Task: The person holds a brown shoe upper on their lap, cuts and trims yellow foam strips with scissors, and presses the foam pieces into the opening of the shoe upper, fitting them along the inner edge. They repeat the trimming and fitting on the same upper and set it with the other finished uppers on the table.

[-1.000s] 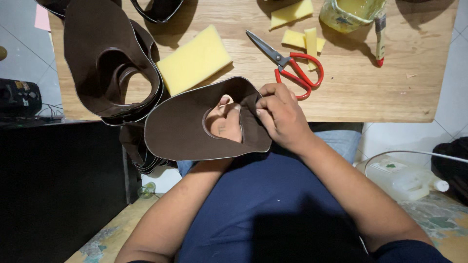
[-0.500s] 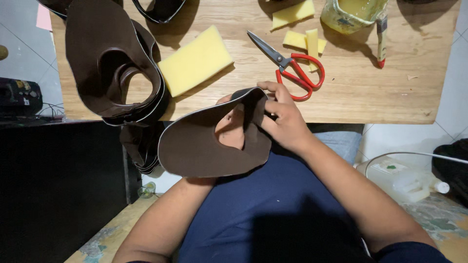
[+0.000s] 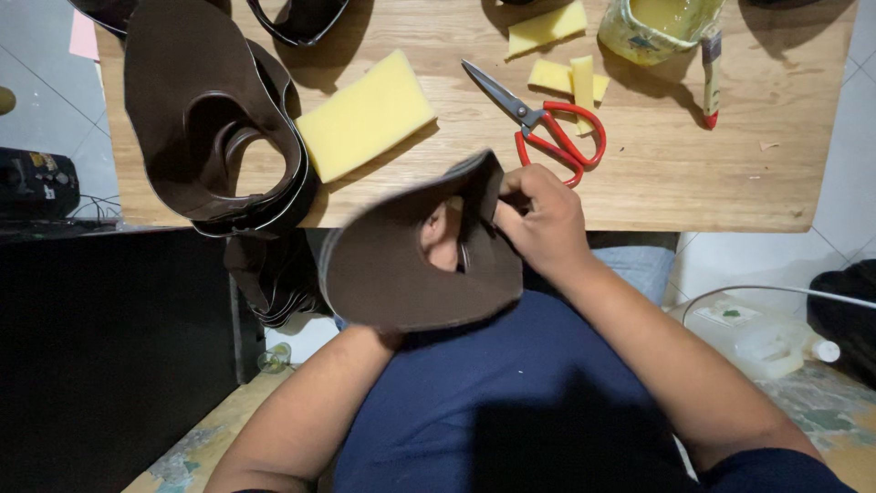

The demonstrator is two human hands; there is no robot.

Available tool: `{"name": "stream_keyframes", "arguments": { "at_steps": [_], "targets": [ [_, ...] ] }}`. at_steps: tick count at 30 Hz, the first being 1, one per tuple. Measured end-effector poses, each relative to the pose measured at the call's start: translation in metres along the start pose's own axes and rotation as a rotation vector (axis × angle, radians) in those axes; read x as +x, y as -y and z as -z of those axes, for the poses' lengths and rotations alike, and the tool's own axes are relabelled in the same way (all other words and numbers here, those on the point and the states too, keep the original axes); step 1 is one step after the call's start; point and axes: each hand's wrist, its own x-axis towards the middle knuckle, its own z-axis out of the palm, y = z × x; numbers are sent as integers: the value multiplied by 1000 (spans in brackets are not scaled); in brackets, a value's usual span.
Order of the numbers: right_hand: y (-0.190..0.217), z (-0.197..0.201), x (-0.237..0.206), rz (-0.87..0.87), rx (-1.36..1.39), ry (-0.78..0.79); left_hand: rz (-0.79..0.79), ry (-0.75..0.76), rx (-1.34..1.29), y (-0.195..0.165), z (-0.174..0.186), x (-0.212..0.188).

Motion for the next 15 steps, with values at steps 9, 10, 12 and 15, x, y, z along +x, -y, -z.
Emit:
{"name": "stream_keyframes", "arguments": {
  "at_steps": [9,10,12,15],
  "targets": [
    [-14,-2,8,6,-6,53,-1,-66,180,-25,6,9],
    [-16,-2,8,75,-46,41,24,-38,242,-29,8,11],
    [-18,-3,10,136,-79,59,84,30,406,-36,7,14],
    [-23,-3,13,139,-55,121,175,35,320,-38,6,15]
  ]
}}
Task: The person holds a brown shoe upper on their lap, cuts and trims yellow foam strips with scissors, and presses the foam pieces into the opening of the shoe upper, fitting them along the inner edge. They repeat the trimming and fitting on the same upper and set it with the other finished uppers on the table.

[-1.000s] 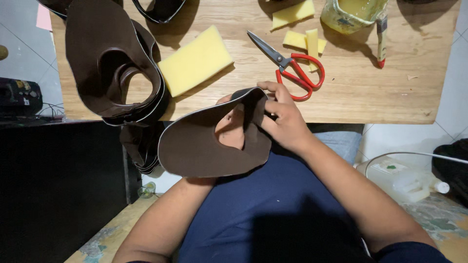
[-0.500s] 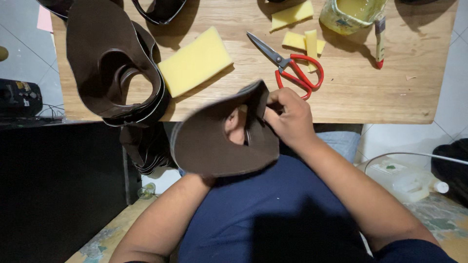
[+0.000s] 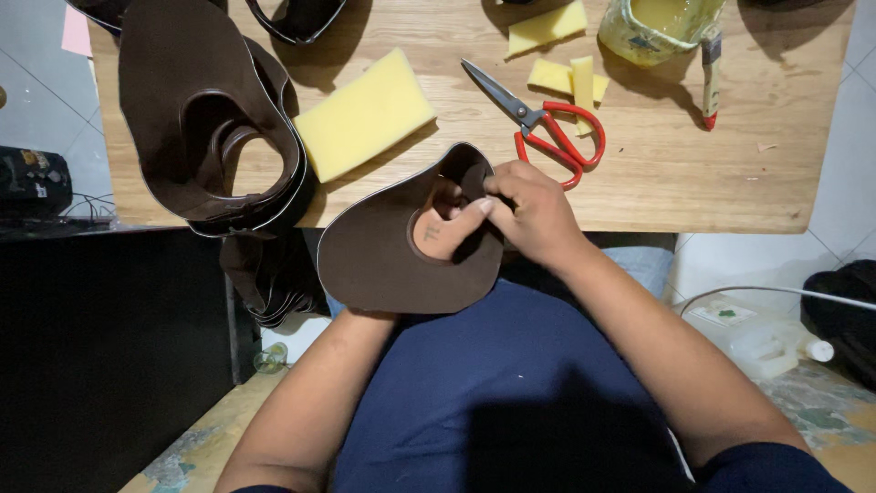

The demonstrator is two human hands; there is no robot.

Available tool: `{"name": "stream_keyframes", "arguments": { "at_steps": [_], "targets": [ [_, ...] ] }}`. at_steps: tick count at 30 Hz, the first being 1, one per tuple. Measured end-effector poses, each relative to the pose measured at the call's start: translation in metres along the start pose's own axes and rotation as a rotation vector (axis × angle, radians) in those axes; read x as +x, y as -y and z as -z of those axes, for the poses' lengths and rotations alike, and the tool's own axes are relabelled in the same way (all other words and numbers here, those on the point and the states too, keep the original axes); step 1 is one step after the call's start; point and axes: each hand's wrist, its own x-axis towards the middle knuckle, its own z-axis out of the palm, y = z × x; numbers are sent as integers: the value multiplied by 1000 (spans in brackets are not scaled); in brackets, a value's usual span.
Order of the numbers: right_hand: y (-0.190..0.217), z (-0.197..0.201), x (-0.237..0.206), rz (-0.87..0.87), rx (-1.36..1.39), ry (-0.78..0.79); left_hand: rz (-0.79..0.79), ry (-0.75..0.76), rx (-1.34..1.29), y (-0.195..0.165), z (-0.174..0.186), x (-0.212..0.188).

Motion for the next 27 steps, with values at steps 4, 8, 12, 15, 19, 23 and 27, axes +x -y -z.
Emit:
{"name": "stream_keyframes", "arguments": {
  "at_steps": [4,8,12,15,19,23,27],
  "targets": [
    [-5,-4,2,15,-15,14,-260,-110,-70,14,-4,-1],
    [-6,-9,7,11,-18,84,-77,-21,-274,33,-9,7],
    [-7,-7,10,-19,26,157,108,-97,-355,38,-14,14],
    [-4,-5,7,-62,-14,95,-35,-117,-326,34,-9,10],
    [0,-10,2,-99,-85,27,-131,-171,-92,31,-4,2],
    [0,-12,8,-4,-28,52,-1,-192,-214,41,-19,14],
    [-3,-9,15,13,10,137,25,-261,-104,52,-25,22]
  ]
}}
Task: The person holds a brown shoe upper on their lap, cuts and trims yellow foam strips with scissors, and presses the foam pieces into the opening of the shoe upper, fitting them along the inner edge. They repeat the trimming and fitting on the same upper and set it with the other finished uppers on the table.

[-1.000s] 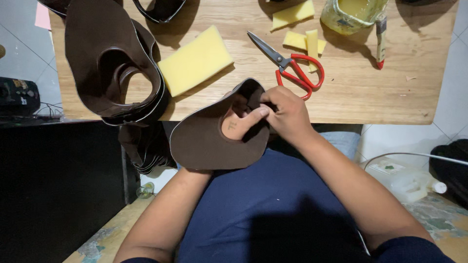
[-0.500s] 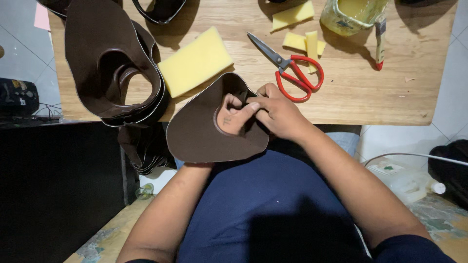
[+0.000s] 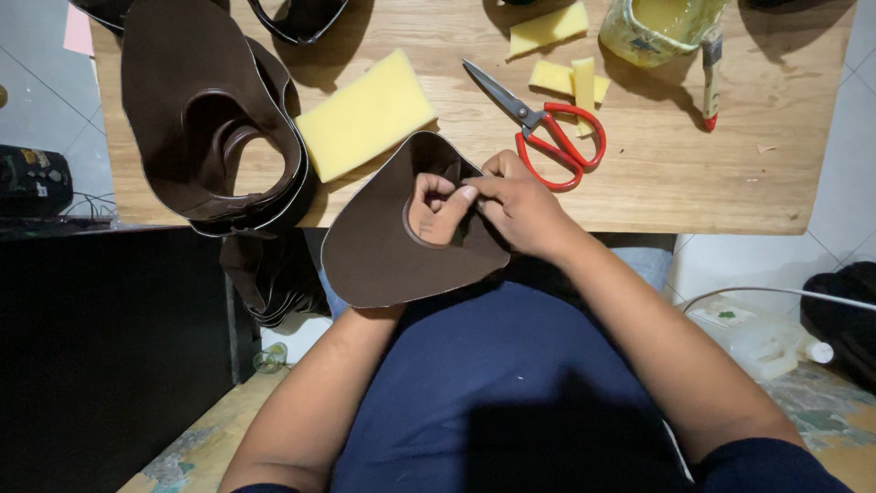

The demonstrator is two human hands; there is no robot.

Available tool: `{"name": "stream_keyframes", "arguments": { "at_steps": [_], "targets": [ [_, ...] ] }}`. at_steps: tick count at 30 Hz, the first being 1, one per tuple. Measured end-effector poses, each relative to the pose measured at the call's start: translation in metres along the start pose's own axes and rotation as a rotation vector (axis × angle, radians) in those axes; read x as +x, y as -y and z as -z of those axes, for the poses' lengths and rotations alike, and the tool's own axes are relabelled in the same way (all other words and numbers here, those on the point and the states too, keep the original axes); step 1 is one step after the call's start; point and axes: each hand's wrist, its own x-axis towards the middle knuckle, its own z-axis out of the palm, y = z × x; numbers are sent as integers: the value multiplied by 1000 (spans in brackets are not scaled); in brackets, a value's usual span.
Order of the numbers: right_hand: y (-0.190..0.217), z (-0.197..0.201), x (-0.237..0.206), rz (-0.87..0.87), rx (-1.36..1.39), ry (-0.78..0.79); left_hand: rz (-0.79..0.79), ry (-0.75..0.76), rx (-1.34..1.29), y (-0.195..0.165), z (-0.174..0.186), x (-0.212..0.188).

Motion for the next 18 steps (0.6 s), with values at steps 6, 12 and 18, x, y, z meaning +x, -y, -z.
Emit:
{"name": "stream_keyframes", "arguments": {
  "at_steps": [6,12,18],
  "targets": [
    [3,-4,-6,-120,-10,-102,-470,-20,314,-19,23,-14],
    [0,-3,1,-22,-56,47,124,31,-325,-29,7,-4],
    [8,-3,2,-71,-86,8,-55,-49,-294,-16,6,-5]
  ]
}}
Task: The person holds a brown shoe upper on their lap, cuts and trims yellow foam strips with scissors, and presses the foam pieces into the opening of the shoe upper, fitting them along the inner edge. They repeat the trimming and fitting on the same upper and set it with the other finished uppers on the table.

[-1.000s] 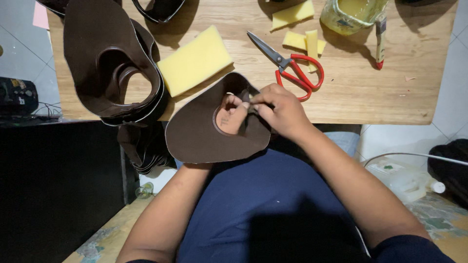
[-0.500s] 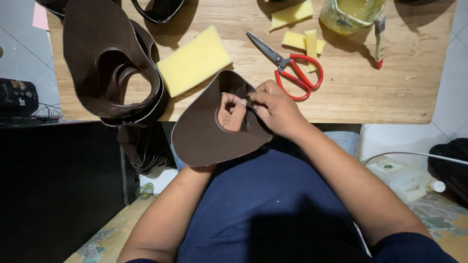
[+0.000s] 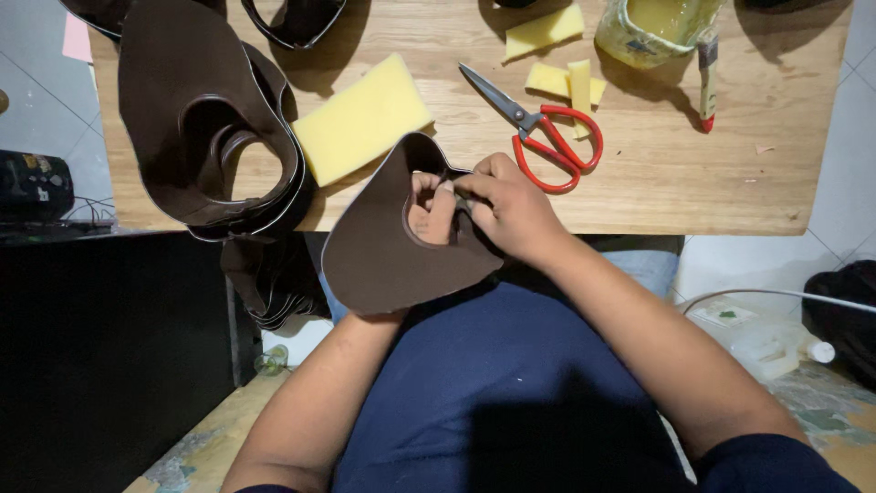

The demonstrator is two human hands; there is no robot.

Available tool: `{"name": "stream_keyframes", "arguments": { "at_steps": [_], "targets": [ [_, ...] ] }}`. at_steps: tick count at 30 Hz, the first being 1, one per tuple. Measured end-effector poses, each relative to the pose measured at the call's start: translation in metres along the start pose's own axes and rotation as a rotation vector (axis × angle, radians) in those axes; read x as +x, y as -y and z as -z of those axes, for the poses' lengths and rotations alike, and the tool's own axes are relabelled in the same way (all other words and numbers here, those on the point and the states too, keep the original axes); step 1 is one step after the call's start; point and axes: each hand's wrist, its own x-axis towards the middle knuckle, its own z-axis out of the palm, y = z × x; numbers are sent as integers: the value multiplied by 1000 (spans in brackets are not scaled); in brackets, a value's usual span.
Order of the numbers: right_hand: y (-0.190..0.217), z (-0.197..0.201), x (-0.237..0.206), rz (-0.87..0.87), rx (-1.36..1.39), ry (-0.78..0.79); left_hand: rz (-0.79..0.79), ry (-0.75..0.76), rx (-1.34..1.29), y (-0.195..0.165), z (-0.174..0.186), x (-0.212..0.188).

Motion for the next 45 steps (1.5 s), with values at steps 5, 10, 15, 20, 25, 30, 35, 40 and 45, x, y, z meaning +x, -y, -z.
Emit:
{"name": "stream_keyframes", "arguments": {
  "at_steps": [5,10,15,20,25,30,35,40,45],
  "targets": [
    [2,-2,-3,-14,-15,-30,-157,153,190,-3,6,-2],
    [-8,-3,1,46,10,60,-88,215,191,8,10,-4],
    [-20,-1,6,24,212,95,-51,193,-69,44,15,2],
    [-27,9,8,-140,595,208,66,62,-344,69,9,15],
    [-19,6,-1,-283,718,210,-14,199,-112,50,12,2],
    [-15,2,-1,-430,755,10,42,149,52,22,10,-1],
    [-9,-4,-6,-24,452,6,-227,74,501,17,12,5],
    [-1,-7,-7,-184,397,-114,-201,323,-108,29,16,4],
    [-1,-1,-4,-275,513,-64,422,313,-247,32,18,8]
  ]
}}
